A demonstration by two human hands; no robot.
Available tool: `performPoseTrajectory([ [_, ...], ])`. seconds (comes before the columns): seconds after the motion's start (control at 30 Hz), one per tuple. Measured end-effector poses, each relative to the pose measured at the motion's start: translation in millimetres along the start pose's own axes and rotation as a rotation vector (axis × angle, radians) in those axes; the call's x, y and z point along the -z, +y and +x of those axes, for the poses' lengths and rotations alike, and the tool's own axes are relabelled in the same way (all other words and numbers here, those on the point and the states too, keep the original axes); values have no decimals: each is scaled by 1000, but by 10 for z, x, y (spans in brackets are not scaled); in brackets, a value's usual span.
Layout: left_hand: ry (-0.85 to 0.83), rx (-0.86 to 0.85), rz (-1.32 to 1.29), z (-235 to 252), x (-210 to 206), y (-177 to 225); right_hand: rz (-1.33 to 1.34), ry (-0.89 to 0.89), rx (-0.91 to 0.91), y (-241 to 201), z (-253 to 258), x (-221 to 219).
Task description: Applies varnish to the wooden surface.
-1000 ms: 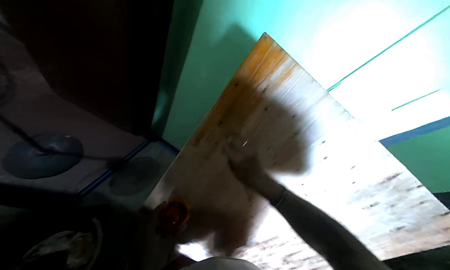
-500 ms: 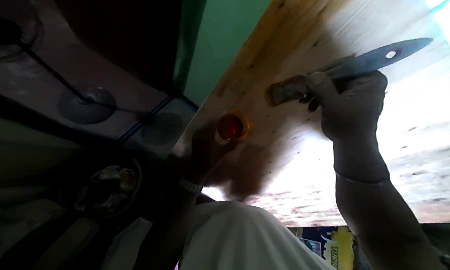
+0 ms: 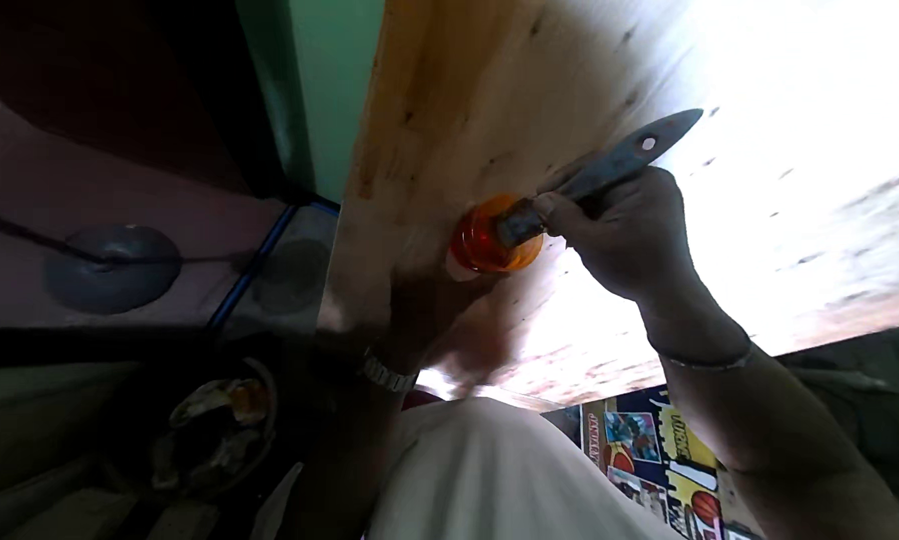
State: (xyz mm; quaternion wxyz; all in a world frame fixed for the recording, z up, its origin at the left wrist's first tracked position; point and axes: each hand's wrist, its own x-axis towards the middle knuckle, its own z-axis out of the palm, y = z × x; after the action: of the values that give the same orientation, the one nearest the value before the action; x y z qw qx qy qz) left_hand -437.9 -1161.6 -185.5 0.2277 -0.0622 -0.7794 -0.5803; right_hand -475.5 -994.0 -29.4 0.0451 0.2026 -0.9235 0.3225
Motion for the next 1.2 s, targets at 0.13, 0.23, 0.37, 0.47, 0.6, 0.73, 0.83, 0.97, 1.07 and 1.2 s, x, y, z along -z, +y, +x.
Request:
performPoseTrajectory([
  [0.13,12,-64,-44,80,-105,-26,3,15,-18,98,5,62],
  [0.23,-1,-76,-78,153,-135,-29,53,-8,-39,151,4,80],
  [0.37,14,-95,-53,244,-161,-59,51,-10,-36,199,74,66],
  [0.47,9,-36,-46,233,-200,-108,14,21,-65,195,127,49],
  [0.6,49,23,60,325,-198,-93,-55,257,-12,130,218,50],
  [0.73,89,-13,114,448,-182,-113,266,252,-49,294,281,-148],
  [0.83,114,-16,79,517,-162,-177,448,237,-160,359,357,-167],
  [0.97,106,31,123,619,-51,-104,495,273,-163,335,555,-64],
  [1.07,92,76,127,643,-7,-219,127,365,59,243,772,98],
  [1.2,145,136,88,337,50,-489,-125,322,326,99,1094,373],
])
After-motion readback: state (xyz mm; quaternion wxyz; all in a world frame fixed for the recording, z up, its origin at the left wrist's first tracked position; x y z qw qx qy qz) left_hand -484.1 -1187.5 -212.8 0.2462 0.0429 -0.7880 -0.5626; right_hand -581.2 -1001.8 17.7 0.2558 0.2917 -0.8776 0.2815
